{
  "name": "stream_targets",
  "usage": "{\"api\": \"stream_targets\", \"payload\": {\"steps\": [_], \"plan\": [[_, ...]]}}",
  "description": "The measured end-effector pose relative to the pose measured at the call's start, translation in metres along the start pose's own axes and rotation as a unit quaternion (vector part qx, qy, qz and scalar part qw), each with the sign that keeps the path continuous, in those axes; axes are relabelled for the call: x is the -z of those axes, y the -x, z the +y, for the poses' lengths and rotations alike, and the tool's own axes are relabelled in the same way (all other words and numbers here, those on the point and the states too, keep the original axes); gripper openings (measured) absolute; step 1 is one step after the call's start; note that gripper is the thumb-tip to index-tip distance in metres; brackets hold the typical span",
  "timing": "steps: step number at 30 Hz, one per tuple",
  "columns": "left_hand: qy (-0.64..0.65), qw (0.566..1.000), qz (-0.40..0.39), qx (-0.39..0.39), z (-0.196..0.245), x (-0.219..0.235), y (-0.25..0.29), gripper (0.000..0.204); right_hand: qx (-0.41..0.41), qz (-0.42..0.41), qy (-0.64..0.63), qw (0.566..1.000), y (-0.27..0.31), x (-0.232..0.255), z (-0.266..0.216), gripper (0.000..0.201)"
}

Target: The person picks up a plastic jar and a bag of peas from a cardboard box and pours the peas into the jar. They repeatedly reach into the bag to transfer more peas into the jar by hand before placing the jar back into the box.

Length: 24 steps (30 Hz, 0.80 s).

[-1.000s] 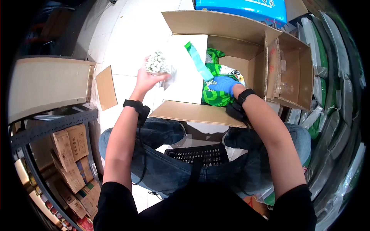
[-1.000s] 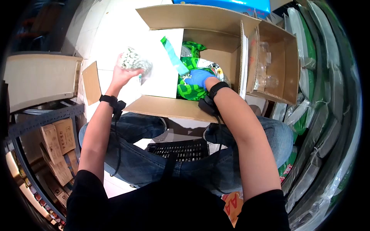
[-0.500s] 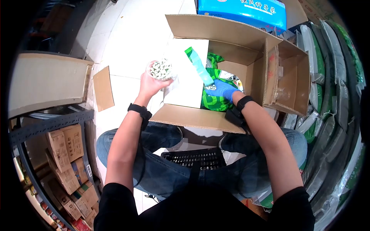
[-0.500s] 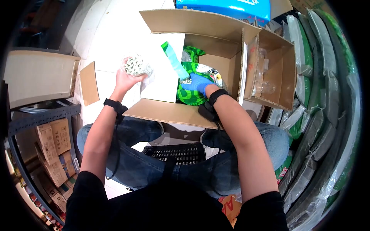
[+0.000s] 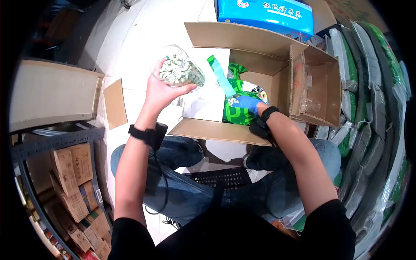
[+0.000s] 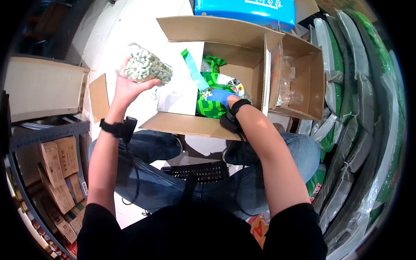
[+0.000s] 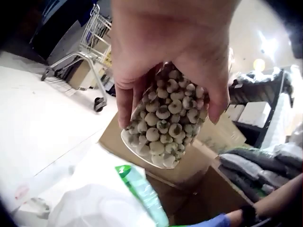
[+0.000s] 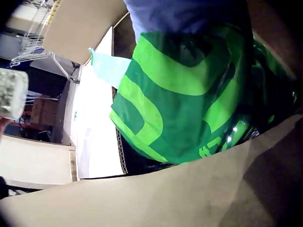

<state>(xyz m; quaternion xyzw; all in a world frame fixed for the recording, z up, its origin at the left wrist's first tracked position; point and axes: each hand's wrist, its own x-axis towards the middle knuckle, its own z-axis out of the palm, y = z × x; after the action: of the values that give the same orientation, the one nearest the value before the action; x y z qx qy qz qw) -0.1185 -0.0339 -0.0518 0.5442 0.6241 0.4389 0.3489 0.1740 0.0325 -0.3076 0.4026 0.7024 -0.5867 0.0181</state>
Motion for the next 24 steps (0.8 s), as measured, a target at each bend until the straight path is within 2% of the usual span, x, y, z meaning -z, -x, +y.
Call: {"api": "stream_targets", "payload": {"steps": [1, 2, 3, 5, 7, 8, 9, 11, 12, 13, 15, 16, 17, 19, 20, 21, 23, 24], "plan": [[0.0, 1.0, -0.002, -0.006, 0.021, 0.003, 0.004, 0.085, 0.039, 0.047, -0.009, 0.998, -0.007, -0.002, 0.011, 0.048], [0.04, 0.999, -0.017, 0.001, 0.041, 0.006, 0.008, 0.086, -0.066, 0.067, 0.148, 0.984, 0.003, 0.01, -0.025, 0.039], [0.081, 0.996, -0.03, 0.011, 0.052, 0.009, 0.011, 0.088, -0.066, 0.071, 0.15, 0.984, 0.01, 0.017, -0.043, 0.039], [0.093, 0.994, -0.05, 0.01, 0.052, 0.012, 0.013, 0.09, -0.072, 0.09, 0.238, 0.964, 0.021, 0.023, -0.06, 0.032], [0.056, 0.998, -0.033, -0.002, 0.048, 0.003, 0.013, 0.093, -0.046, 0.083, 0.321, 0.942, 0.029, 0.024, -0.068, 0.029], [0.121, 0.992, -0.039, 0.019, 0.051, -0.005, 0.016, 0.093, -0.055, 0.089, 0.333, 0.937, 0.03, 0.025, -0.073, 0.03], [0.131, 0.99, -0.044, 0.023, 0.052, -0.011, 0.016, 0.093, -0.063, 0.094, 0.346, 0.931, 0.031, 0.026, -0.078, 0.031], [0.051, 0.997, -0.065, 0.004, 0.054, -0.021, 0.01, 0.088, -0.078, 0.164, 0.302, 0.936, 0.027, 0.028, -0.072, 0.034], [0.088, 0.993, -0.073, -0.012, 0.054, -0.026, 0.01, 0.083, -0.051, 0.169, 0.278, 0.944, 0.034, 0.032, -0.084, 0.037], [0.096, 0.993, -0.074, -0.013, 0.051, -0.029, 0.009, 0.083, -0.057, 0.17, 0.283, 0.942, 0.037, 0.04, -0.093, 0.037], [0.032, 0.995, -0.09, -0.025, 0.041, -0.032, 0.006, 0.082, -0.144, 0.065, 0.153, 0.976, 0.041, 0.058, -0.113, 0.039], [0.019, 0.996, -0.083, -0.022, 0.041, -0.035, 0.007, 0.081, -0.163, 0.084, 0.063, 0.981, 0.048, 0.064, -0.121, 0.034], [0.027, 0.996, -0.083, -0.025, 0.04, -0.036, 0.008, 0.081, -0.168, 0.088, 0.068, 0.98, 0.057, 0.072, -0.13, 0.034], [-0.049, 0.995, -0.081, -0.014, 0.041, -0.039, 0.01, 0.079, -0.187, 0.109, -0.17, 0.961, 0.081, 0.089, -0.154, 0.027], [-0.035, 0.994, -0.099, -0.017, 0.047, -0.041, 0.013, 0.068, -0.157, 0.124, -0.281, 0.938, 0.098, 0.097, -0.168, 0.02], [-0.024, 0.995, -0.099, -0.021, 0.048, -0.045, 0.016, 0.068, -0.14, 0.125, -0.349, 0.918, 0.11, 0.108, -0.176, 0.019], [-0.071, 0.988, -0.127, -0.044, 0.049, -0.055, 0.018, 0.069, -0.085, 0.147, -0.445, 0.879, 0.134, 0.126, -0.197, 0.018], [-0.117, 0.981, -0.151, -0.02, 0.051, -0.061, 0.017, 0.073, -0.042, 0.128, -0.465, 0.875, 0.146, 0.133, -0.21, 0.017]]}}
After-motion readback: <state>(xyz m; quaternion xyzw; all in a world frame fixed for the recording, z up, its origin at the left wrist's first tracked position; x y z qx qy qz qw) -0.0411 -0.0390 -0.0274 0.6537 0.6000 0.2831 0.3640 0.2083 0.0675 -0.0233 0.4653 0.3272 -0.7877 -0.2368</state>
